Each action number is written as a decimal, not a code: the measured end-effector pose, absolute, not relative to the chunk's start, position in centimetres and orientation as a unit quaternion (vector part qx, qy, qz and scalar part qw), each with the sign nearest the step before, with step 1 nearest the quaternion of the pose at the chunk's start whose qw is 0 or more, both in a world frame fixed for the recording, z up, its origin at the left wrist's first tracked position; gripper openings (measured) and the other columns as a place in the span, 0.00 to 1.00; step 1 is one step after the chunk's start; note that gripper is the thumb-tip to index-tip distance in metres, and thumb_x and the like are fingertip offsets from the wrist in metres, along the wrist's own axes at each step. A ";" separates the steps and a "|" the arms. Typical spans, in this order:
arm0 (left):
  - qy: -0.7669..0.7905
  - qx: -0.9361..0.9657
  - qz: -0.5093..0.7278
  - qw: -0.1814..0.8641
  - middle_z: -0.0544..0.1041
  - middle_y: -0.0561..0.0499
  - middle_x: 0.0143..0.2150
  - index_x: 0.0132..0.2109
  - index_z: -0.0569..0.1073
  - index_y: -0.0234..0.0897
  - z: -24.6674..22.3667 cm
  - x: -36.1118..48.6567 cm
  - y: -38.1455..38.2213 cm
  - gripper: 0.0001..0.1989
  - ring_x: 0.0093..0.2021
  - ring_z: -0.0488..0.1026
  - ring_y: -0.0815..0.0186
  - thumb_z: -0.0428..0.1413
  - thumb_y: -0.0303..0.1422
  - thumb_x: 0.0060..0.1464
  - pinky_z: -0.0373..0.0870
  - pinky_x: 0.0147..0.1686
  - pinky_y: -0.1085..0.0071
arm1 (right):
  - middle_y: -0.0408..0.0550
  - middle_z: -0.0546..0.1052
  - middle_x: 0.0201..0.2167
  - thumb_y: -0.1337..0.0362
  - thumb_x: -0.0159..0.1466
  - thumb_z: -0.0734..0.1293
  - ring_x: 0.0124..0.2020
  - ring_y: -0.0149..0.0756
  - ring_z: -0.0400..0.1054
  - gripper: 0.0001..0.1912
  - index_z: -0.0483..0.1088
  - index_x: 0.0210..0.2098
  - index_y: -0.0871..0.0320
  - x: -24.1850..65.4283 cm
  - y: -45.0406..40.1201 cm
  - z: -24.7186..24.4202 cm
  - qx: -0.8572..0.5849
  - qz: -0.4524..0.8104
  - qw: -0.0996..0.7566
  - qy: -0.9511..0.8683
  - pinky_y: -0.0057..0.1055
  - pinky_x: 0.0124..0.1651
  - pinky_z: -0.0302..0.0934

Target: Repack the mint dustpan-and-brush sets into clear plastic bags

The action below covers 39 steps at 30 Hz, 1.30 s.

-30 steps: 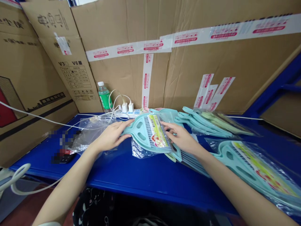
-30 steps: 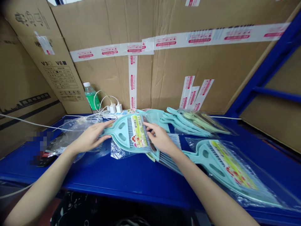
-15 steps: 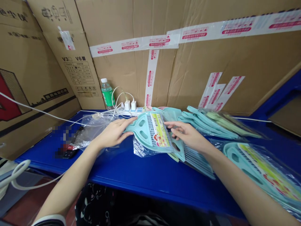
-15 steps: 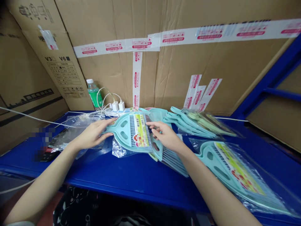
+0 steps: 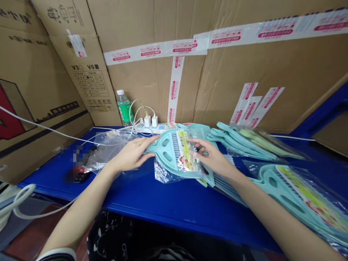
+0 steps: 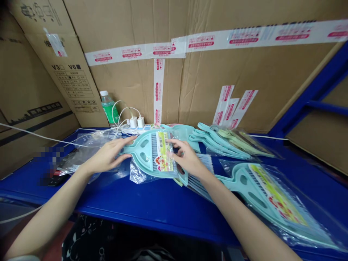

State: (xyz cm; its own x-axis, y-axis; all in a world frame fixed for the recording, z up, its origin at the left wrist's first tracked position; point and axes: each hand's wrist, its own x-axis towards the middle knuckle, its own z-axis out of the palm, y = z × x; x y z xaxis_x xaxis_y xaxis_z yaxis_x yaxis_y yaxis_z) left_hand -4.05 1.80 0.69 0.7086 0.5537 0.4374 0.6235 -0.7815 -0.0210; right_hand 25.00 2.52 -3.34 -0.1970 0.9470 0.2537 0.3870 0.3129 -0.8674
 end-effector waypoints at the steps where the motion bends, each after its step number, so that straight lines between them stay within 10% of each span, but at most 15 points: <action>1: -0.314 -0.922 -0.211 0.083 0.73 0.39 0.58 0.67 0.53 0.37 0.7 -4.0 1.8 0.27 0.51 0.74 0.58 0.41 0.44 0.67 0.71 0.50 0.59 | 0.46 0.67 0.37 0.57 0.53 0.66 0.26 0.31 0.62 0.25 0.72 0.50 0.53 24.9 2.5 -3.4 -0.482 0.326 0.415 -0.699 0.32 0.28 0.66; 12: -0.402 -0.866 -0.257 0.151 0.76 0.40 0.52 0.65 0.56 0.36 2.6 -5.9 1.5 0.25 0.48 0.75 0.55 0.43 0.42 0.67 0.68 0.46 0.58 | 0.48 0.72 0.28 0.65 0.60 0.58 0.28 0.42 0.70 0.31 0.55 0.63 0.61 26.9 3.1 -2.2 -0.548 0.155 0.428 -0.702 0.40 0.34 0.65; 25: -0.479 -0.784 -0.339 0.201 0.79 0.42 0.46 0.61 0.61 0.35 2.8 -7.1 1.9 0.21 0.44 0.76 0.56 0.45 0.40 0.65 0.67 0.42 0.62 | 0.54 0.78 0.47 0.74 0.60 0.59 0.50 0.49 0.71 0.20 0.70 0.50 0.56 19.5 8.8 0.4 -0.439 0.074 0.226 -0.866 0.42 0.53 0.64; 33: -0.485 -0.794 -0.299 0.214 0.80 0.42 0.44 0.62 0.60 0.34 2.6 -7.2 1.9 0.22 0.43 0.77 0.55 0.43 0.40 0.66 0.66 0.41 0.61 | 0.51 0.79 0.42 0.70 0.58 0.63 0.45 0.44 0.72 0.14 0.72 0.42 0.55 19.5 9.0 0.3 -0.432 0.026 0.232 -0.871 0.40 0.48 0.65; 39: -0.450 -0.830 -0.256 0.205 0.79 0.40 0.46 0.63 0.60 0.33 2.2 -6.4 1.9 0.22 0.44 0.76 0.54 0.42 0.38 0.67 0.65 0.42 0.60 | 0.45 0.72 0.21 0.67 0.62 0.57 0.24 0.36 0.67 0.11 0.63 0.23 0.54 24.0 4.1 2.3 -0.513 -0.026 0.269 -0.814 0.31 0.27 0.57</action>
